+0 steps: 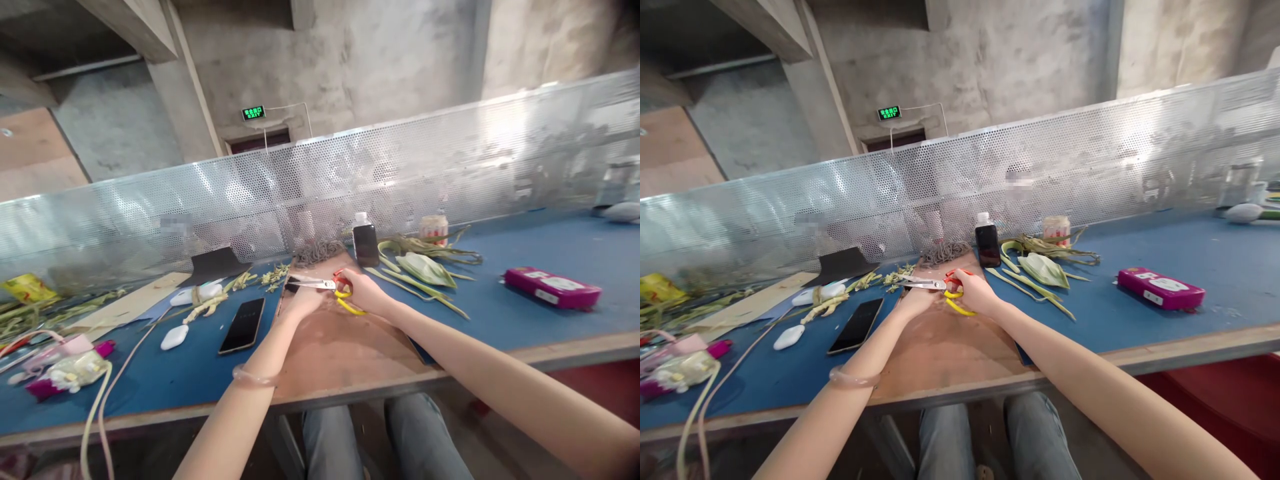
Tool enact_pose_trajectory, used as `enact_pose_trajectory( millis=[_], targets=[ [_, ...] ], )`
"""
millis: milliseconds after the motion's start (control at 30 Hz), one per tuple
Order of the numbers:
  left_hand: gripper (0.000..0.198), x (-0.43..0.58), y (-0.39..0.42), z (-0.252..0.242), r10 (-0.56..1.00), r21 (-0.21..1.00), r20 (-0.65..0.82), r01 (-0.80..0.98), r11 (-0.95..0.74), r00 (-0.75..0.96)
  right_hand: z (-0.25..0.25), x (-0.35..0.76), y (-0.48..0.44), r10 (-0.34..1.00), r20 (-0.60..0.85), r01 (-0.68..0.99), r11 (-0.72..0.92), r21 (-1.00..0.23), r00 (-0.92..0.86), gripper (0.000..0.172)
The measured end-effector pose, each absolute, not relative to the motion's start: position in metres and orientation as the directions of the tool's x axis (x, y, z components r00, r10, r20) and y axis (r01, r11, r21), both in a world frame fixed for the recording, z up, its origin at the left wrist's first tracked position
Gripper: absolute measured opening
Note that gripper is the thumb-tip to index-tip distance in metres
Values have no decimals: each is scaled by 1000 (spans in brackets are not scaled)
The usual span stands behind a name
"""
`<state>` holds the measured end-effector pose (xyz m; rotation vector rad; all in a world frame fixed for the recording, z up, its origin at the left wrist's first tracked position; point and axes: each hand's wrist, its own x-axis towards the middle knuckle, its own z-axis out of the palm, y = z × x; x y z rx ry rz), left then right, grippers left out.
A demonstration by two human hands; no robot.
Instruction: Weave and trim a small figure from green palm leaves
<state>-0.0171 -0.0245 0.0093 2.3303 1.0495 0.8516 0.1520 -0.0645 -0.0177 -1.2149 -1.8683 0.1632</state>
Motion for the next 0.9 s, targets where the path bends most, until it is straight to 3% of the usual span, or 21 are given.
enact_pose_trajectory(
  millis=[100, 200, 300, 367, 467, 600, 733, 900],
  targets=[
    [22, -18, -18, 5, 768, 695, 323, 412, -590, 553, -16, 148, -66, 808, 587, 641, 477, -601, -50, 17],
    [20, -19, -15, 3, 779, 700, 309, 424, -575, 546, -10, 145, -70, 818, 561, 517, 429, -741, 125, 25],
    [18, -19, -16, 4, 791, 651, 324, 484, -585, 519, -1, 143, -81, 902, 383, 197, 346, -917, 200, 27],
    [17, -18, -16, 4, 784, 629, 337, 494, -600, 522, 5, 143, -93, 962, 258, -91, 265, -960, 85, 29],
    [13, -16, -17, 1, 782, 646, 311, 484, -591, 540, 9, 143, -122, 993, 30, -324, -9, -946, -115, 37],
    [13, -13, -19, -3, 800, 717, 221, 463, -521, 558, 3, 137, -170, 895, -211, -471, -392, -790, -392, 48],
    [10, -12, -27, 0, 812, 762, 226, 421, -491, 539, -8, 129, -205, 800, -243, -496, -545, -675, -548, 51],
    [8, -13, -38, 9, 815, 807, 239, 359, -469, 528, -18, 122, -214, 768, -197, -508, -568, -648, -609, 51]
  ],
)
